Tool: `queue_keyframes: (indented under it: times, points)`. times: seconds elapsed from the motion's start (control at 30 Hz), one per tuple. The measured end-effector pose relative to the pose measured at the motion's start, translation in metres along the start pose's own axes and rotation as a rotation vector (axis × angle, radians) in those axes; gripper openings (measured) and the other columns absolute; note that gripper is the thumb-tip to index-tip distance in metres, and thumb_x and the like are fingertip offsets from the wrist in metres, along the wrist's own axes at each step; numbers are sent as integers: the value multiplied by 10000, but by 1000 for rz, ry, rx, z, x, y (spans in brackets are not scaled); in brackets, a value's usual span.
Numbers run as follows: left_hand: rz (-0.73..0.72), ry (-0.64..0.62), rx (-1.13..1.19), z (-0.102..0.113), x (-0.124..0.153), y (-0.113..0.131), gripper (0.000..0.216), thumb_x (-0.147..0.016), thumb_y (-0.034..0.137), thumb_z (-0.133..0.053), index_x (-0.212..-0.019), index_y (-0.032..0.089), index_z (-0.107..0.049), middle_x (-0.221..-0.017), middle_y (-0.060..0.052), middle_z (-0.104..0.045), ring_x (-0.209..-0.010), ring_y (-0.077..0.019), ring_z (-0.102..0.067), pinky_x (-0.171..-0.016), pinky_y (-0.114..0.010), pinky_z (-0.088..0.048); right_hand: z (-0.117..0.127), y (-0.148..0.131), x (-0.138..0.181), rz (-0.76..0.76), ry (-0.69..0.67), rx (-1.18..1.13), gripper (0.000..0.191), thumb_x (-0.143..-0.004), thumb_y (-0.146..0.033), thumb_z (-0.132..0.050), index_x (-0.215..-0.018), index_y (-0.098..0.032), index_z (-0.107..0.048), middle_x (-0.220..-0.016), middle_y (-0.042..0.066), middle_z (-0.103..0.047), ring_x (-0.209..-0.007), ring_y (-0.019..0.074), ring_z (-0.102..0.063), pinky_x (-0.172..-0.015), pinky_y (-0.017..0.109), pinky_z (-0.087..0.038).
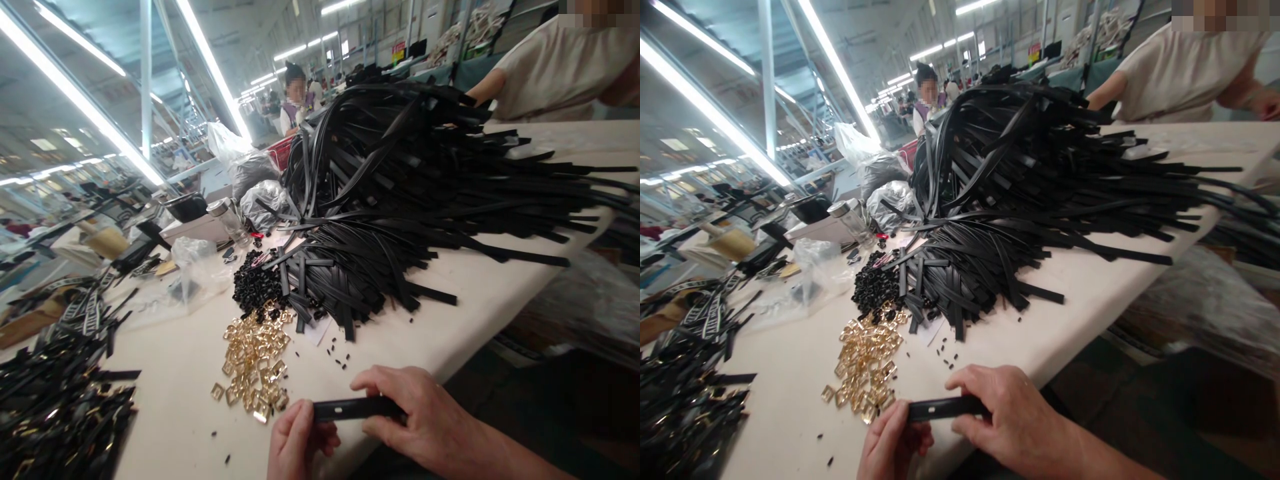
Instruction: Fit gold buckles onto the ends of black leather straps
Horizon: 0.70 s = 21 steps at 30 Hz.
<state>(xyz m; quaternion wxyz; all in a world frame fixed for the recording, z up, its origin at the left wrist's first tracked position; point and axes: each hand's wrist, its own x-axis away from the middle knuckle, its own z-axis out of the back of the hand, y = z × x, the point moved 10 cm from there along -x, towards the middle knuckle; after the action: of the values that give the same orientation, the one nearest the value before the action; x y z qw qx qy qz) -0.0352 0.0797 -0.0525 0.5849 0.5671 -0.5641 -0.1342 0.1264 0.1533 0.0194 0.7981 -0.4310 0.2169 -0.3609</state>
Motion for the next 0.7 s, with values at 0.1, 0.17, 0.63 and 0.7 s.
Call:
queue_keyframes:
  times: [0.1,0.17,0.63,0.7]
  points:
    - [26,-7,13,0,-1,-3,456,-584,535,-849,-562,116,-672,-494,-50,-671,-439,-137,-601,-430,-191,-422,0,1,0,7,-7,4,302,-772,-201,-648,-1071,-245,-648,-931,-7,-719,-815,189,-656,-751,286,-434]
    - [39,-16,36,-1,-1,-5,449,-583,526,-854,-566,117,-668,-494,-47,-671,-435,-135,-600,-425,-188,-417,0,1,-1,13,-12,10,293,-779,-199,-641,-1069,-241,-646,-925,-8,-712,-815,186,-650,-748,287,-427]
    - [-207,-155,-409,-16,0,8,499,-810,601,-601,-563,171,-663,-548,-35,-629,-538,-159,-552,-566,-270,-404,-29,-14,-12,126,-149,154,169,-933,-241,-503,-948,-199,-665,-858,36,-701,-774,186,-645,-688,283,-395]
    - [-426,-129,-657,-20,8,26,470,-856,551,-552,-572,191,-652,-578,-32,-598,-584,-169,-536,-592,-285,-374,-31,-14,-11,107,-217,167,238,-957,-249,-444,-861,-181,-651,-779,40,-695,-698,179,-635,-626,275,-384]
